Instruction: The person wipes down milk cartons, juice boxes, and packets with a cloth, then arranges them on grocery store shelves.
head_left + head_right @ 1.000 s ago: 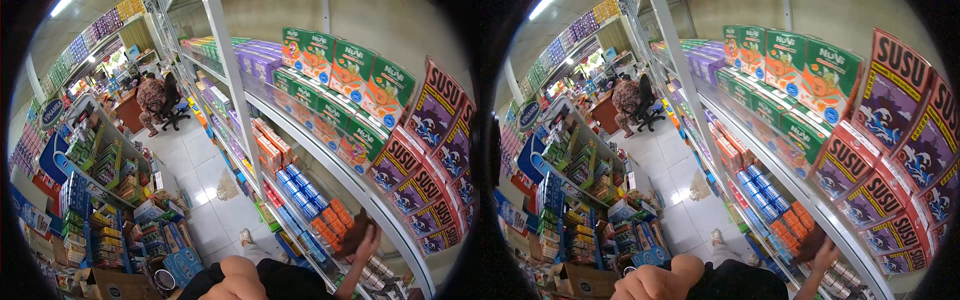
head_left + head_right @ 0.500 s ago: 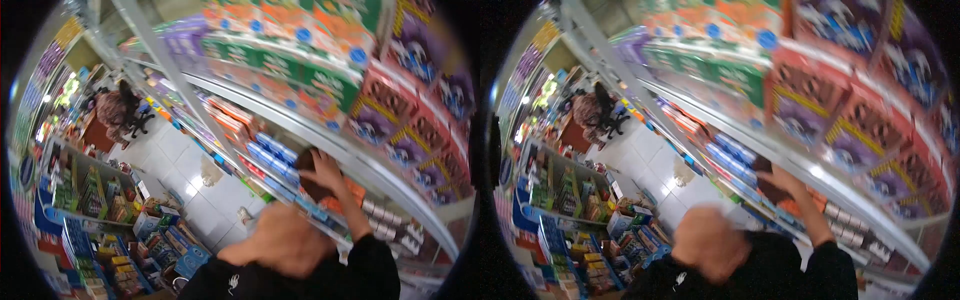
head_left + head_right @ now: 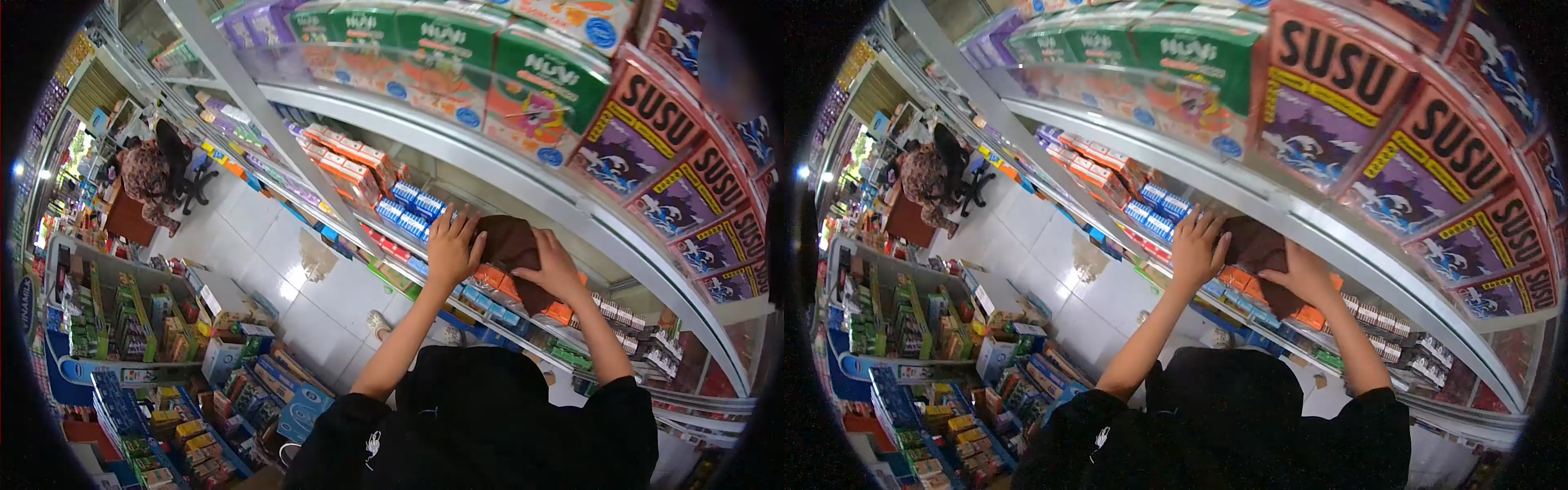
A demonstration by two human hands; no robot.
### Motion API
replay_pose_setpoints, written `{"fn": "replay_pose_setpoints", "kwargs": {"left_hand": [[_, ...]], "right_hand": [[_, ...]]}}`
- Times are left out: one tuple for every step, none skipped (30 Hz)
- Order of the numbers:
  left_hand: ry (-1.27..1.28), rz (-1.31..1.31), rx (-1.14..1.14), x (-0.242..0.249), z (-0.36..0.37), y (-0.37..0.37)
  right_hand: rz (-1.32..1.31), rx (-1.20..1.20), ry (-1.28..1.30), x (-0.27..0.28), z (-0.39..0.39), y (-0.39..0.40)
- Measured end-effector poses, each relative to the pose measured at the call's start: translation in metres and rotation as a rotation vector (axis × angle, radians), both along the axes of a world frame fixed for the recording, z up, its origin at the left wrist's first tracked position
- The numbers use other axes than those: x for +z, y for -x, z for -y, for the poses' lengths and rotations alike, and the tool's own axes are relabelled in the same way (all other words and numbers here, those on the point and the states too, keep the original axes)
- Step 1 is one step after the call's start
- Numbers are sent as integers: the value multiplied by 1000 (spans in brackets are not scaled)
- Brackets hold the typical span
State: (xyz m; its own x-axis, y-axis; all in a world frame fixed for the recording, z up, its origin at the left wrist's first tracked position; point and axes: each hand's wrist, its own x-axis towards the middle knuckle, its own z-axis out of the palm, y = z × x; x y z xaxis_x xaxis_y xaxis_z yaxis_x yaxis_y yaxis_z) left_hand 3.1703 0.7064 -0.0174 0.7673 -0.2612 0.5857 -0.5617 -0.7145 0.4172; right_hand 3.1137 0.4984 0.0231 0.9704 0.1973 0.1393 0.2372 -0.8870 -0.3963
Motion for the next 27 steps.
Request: {"fn": "replay_pose_setpoints", "kwargs": {"left_hand": [[2, -4, -7, -1, -1, 0], [5, -8, -13, -1, -1, -1], [10, -14, -16, -1, -1, 0], [32, -18, -12, -1, -2, 0], [50, -18, -4, -2, -1, 1], [65, -15, 4, -1, 0, 1], [76, -8, 10, -2, -1, 0], [67, -3, 8, -3, -1, -1], [70, -8, 11, -5, -1, 0], [73, -9, 13, -5, -1, 0], [76, -8, 18, -5, 0, -1], [81, -15, 14, -7, 2, -2], [81, -20, 19, -11, 4, -4], [73, -24, 35, -13, 3, -3], [93, -57, 31, -14, 2, -2], [110, -88, 39, -12, 2, 0], [138, -72, 52, -12, 2, 2], [161, -54, 61, -12, 2, 2], [148, -62, 54, -14, 2, 2], [139, -72, 37, -11, 0, 1], [139, -54, 41, -11, -3, 0], [146, -39, 34, -8, -3, 1], [157, -25, 18, -5, -2, 3], [146, -10, 24, -6, -1, 3], [147, -16, 27, -5, 0, 4], [149, -21, 30, -4, 0, 4], [150, -26, 33, -2, -1, 5]], "right_hand": [[-88, -26, -4, 5, 8, 6], [-175, -51, -4, 12, 16, 11], [-264, -75, -2, 17, 24, 16], [-201, -77, -13, 19, 32, 23], [-294, -94, 49, 23, 43, 24], [-383, -112, 110, 29, 53, 24], [-468, -132, 168, 36, 57, 23], [-548, -125, 160, 49, 57, 19], [-522, -82, 153, 45, 61, 15], [-493, -39, 146, 41, 67, 10], [-461, 6, 138, 37, 69, 3], [-442, 24, 87, 32, 66, -5], [-455, 1, 30, 25, 64, -13], [-470, -10, -32, 14, 57, -22], [-488, -5, -96, 5, 46, -34], [-542, 29, -158, 20, 28, -43], [-481, 89, -305, 9, 24, -52], [-472, 86, -256, 10, 13, -61], [-459, 73, -210, 12, 4, -68], [-426, 67, -215, 2, -1, -77], [-394, 47, -217, -10, -1, -85], [-363, 16, -215, -12, -7, -88], [-334, 23, -287, -15, -11, -88], [-302, 25, -358, -16, -14, -87], [-268, 24, -428, -16, -16, -86], [-257, -8, -412, -25, -12, -86], [-220, 3, -419, -28, -9, -82]]}}
